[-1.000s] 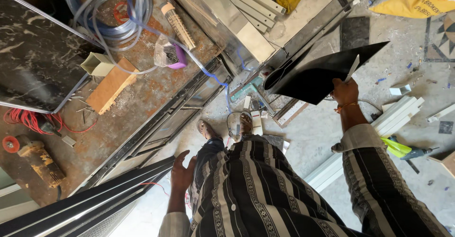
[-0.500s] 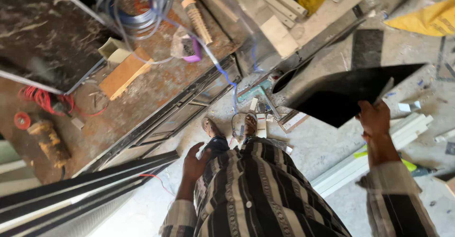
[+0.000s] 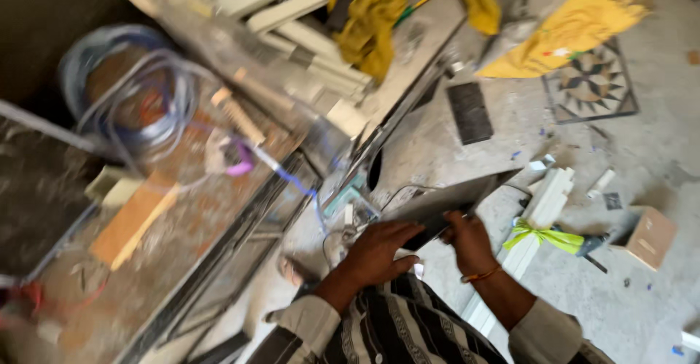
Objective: The person applies a blue sealant strip along the edges of a rectangular glass pane using a small metal tool. They repeatedly smooth and press the sealant into the frame corners, then trim excess material with the tool.
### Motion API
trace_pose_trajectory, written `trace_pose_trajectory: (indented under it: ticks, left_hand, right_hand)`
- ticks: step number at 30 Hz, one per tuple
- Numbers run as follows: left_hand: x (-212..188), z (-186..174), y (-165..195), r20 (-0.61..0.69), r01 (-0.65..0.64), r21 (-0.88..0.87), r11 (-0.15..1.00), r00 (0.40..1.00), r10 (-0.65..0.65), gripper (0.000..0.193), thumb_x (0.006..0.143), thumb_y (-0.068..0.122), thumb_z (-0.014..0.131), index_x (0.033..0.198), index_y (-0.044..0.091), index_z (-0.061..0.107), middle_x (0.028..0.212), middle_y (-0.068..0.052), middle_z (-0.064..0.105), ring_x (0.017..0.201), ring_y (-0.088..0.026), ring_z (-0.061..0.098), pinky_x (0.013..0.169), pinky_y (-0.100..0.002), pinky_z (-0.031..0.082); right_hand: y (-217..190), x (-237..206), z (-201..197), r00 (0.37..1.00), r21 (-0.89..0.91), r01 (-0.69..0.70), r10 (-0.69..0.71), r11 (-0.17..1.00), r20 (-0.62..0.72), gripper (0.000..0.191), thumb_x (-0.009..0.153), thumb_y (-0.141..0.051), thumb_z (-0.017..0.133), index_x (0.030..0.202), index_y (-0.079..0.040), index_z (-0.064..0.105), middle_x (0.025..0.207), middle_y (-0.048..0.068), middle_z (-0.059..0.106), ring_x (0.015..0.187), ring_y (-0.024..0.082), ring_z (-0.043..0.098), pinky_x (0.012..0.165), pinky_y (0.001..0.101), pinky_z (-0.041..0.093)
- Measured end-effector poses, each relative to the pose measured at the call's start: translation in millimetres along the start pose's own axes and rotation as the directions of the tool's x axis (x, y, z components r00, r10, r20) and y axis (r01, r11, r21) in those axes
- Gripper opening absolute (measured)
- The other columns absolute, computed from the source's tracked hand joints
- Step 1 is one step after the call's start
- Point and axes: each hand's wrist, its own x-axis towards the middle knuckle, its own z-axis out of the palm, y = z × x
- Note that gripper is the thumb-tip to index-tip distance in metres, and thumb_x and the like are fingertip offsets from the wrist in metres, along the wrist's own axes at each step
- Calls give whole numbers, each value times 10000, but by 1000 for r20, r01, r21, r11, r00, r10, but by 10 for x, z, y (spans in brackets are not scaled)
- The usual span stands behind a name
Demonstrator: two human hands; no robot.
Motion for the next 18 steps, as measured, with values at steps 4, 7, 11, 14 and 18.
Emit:
trace_pose_trajectory:
  ticks: [4,7,11,14,18]
  left_hand:
    - [1,185,93,-192,65,-123,990,977,-88,501,809,137,725,1308,114,684,1301,-134,710,1188,-350,682,1033,-427,545]
    - [-236,284,73,-299,205,-286,936,909,-290,341,864,133,733,1204,107,739,1198,-114,739,1038,-280,743,898,-384,617]
    - [-743,4,-60,-543,119,-418,901,762,-353,221,954,169,713,1161,104,752,1097,-90,798,978,-184,766,848,-349,627]
    - [-1407,-495,36,-745,278,-224,934,570,-348,227,909,136,739,1098,11,752,979,-108,782,906,-146,726,811,-288,560]
    - [-2098,-1010,403,-908,446,-220,868,231,-349,299,1003,264,730,1043,-30,702,811,-94,671,723,-139,579,685,-283,472]
  right_hand:
    - [-126,-323,240,991,200,-132,127,971,37,120,881,-150,657,955,-65,614,721,1,596,573,119,511,538,291,430]
    - [-353,-610,427,975,237,-192,158,952,154,183,920,-206,704,992,-79,593,695,-30,508,582,95,454,536,275,396]
    - [-711,-1018,384,959,-119,96,-59,988,278,321,926,-236,726,1189,-76,637,674,-75,425,599,43,386,530,240,339]
    - [-923,-1068,299,916,-292,341,-247,893,316,411,878,-179,767,1259,-56,669,646,-78,409,588,30,402,525,225,388]
    - [-1007,-849,367,852,-300,502,-404,811,333,405,875,-120,801,1241,-7,671,703,-83,420,633,22,405,554,218,385]
